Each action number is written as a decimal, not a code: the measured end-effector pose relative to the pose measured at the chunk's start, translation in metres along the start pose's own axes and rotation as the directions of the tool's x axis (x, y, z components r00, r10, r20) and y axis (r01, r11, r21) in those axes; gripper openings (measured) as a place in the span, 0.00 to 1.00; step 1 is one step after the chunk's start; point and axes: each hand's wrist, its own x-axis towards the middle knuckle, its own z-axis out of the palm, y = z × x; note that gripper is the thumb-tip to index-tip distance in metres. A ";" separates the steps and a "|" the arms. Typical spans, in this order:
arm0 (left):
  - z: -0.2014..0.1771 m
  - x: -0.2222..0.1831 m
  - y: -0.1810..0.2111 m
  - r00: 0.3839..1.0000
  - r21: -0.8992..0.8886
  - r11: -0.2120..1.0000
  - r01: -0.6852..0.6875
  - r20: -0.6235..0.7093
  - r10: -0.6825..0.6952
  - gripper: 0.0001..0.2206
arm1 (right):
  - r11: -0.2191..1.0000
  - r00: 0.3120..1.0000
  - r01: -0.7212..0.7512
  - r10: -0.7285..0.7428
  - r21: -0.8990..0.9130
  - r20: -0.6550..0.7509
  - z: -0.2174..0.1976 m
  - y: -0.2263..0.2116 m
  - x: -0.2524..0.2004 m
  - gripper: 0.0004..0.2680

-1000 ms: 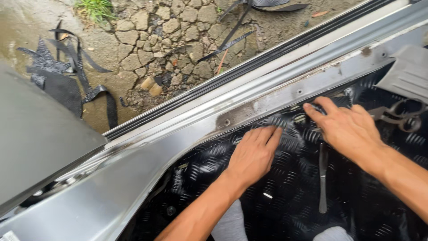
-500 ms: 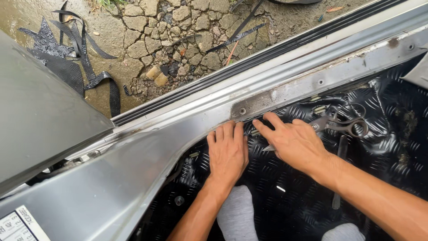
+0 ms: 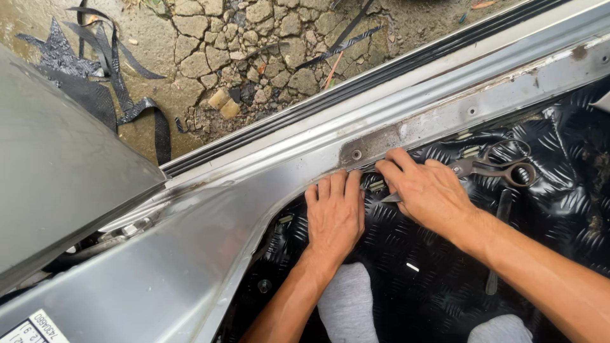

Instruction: The person fits black textured insulation material onto the floor of a vehicle, using shears and a flat metal tool to trim and press the material into the corners.

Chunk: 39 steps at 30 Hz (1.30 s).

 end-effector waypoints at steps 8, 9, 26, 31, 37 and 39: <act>0.007 0.008 -0.004 1.000 -0.001 1.000 -0.012 -0.022 0.012 0.13 | 0.992 0.987 0.095 -0.084 0.077 -0.134 -0.005 0.008 -0.002 0.25; 0.008 0.008 -0.006 1.000 0.005 1.000 -0.017 -0.012 0.017 0.13 | 0.992 0.984 0.078 -0.061 0.101 -0.165 -0.005 0.008 -0.002 0.18; 0.011 0.011 -0.017 0.988 0.016 0.991 -0.134 -0.078 0.135 0.12 | 0.994 0.986 -0.069 0.080 0.079 -0.143 0.007 0.003 0.004 0.16; 0.012 0.009 -0.015 0.987 0.050 0.989 -0.136 -0.079 0.140 0.15 | 0.994 0.981 -0.014 0.033 0.105 -0.189 0.007 0.006 0.004 0.18; 0.010 0.002 -0.018 0.978 0.041 0.980 -0.194 -0.069 0.197 0.19 | 0.992 0.992 -0.033 0.048 0.124 -0.120 0.000 0.005 0.010 0.16; 0.010 0.001 -0.019 0.976 0.047 0.978 -0.203 -0.066 0.206 0.20 | 0.995 0.995 -0.057 0.064 0.087 -0.080 -0.003 0.002 0.016 0.14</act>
